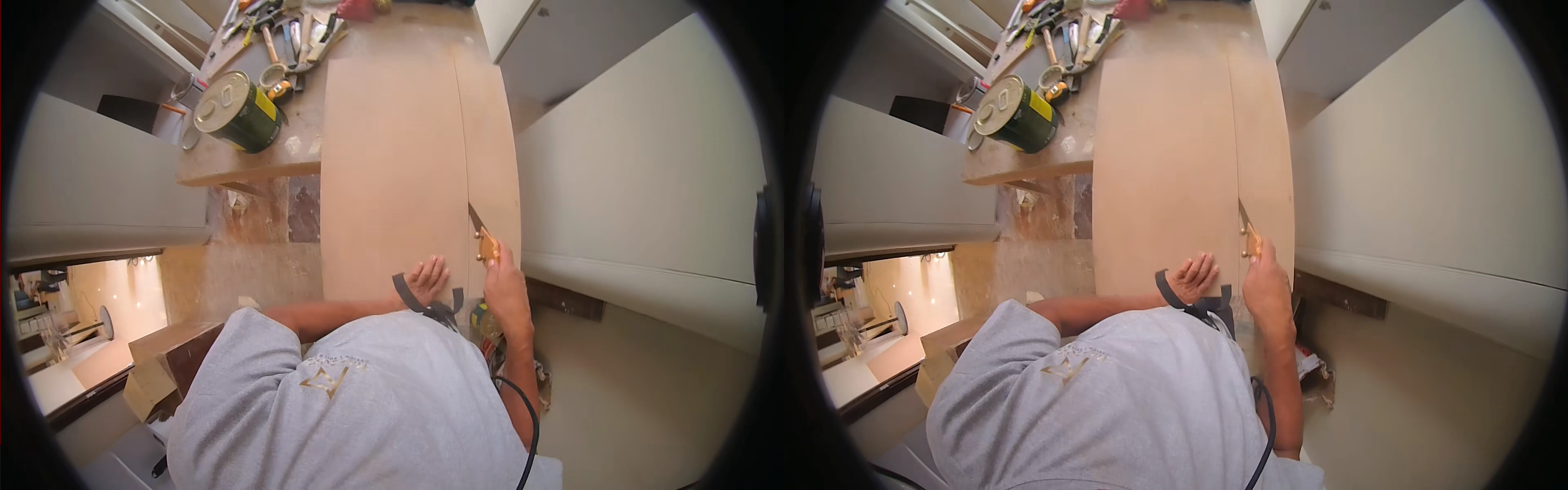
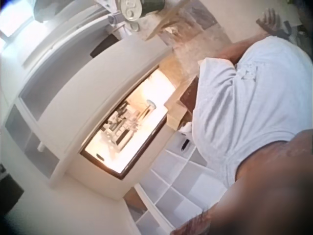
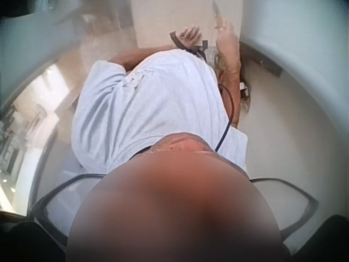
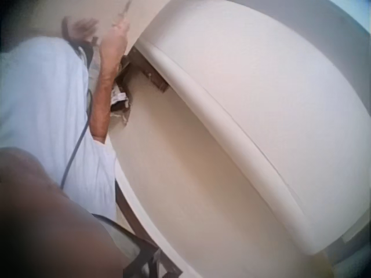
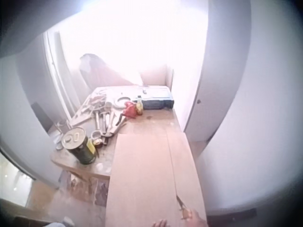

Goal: The person cuts a board with a knife, repeatedly scoring a line on the surface.

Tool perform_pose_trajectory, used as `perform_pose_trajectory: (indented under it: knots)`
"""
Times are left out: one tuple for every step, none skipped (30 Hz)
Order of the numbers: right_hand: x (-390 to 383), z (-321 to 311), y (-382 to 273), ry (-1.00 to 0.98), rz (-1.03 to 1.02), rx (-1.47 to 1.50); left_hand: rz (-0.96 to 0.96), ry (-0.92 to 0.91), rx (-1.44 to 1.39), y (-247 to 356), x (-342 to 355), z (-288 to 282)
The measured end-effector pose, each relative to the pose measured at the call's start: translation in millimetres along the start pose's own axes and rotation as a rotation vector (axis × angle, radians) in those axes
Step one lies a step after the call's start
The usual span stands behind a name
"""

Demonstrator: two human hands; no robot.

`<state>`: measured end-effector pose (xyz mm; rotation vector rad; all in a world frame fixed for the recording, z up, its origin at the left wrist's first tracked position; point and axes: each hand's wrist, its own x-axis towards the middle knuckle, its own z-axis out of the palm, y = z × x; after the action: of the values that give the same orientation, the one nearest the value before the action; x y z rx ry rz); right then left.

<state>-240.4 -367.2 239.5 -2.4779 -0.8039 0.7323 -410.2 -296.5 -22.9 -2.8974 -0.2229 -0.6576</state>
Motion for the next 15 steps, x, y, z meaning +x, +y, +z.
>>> perform_pose_trajectory:
  knots:
    - [6, 0, 4, -0.01, 0.024, -0.004, -0.004, 0.023, 0.023, 3, -1, 4]
    - [13, 3, 12, 0.023, -0.032, -0.001, 0.022, -0.062, -0.016, 1, -1, 1]
    - [16, 7, 19, 0.051, -0.082, 0.001, -0.004, -0.097, -0.048, 3, 0, -2]
    - [17, 8, 17, 0.036, -0.042, 0.0, -0.031, -0.133, -0.076, 5, 1, -4]
    - [23, 5, 9, 0.014, -0.04, -0.036, -0.023, -0.15, -0.104, 3, 3, -7]
    - [24, 5, 6, -0.003, -0.038, -0.073, 0.045, -0.209, -0.027, -4, 4, -10]
    - [21, 9, 10, -0.006, -0.01, -0.077, 0.116, -0.262, 0.055, -9, 4, -9]
    - [17, 13, 12, 0.004, -0.008, -0.075, 0.124, -0.268, 0.035, -8, -1, -4]
    - [15, 14, 13, 0.017, -0.011, -0.075, 0.124, -0.263, 0.059, -8, -3, 4]
    - [2, 11, 14, 0.015, 0.002, -0.08, 0.124, -0.257, 0.084, -6, -5, 10]
    - [-17, 6, 10, 0.018, 0.016, -0.059, 0.117, -0.262, 0.079, -7, -6, 13]
    - [-36, 3, 7, 0.024, 0.034, -0.038, 0.134, -0.279, 0.089, -9, -7, 10]
    - [-49, 5, 9, 0.018, 0.033, -0.04, 0.152, -0.298, 0.105, -11, -9, 7]
    - [-60, 7, 15, 0.044, 0.049, -0.056, 0.151, -0.299, 0.102, -9, -9, 7]
    - [-65, 11, 22, 0.068, 0.06, -0.07, 0.142, -0.301, 0.071, -9, -8, 5]
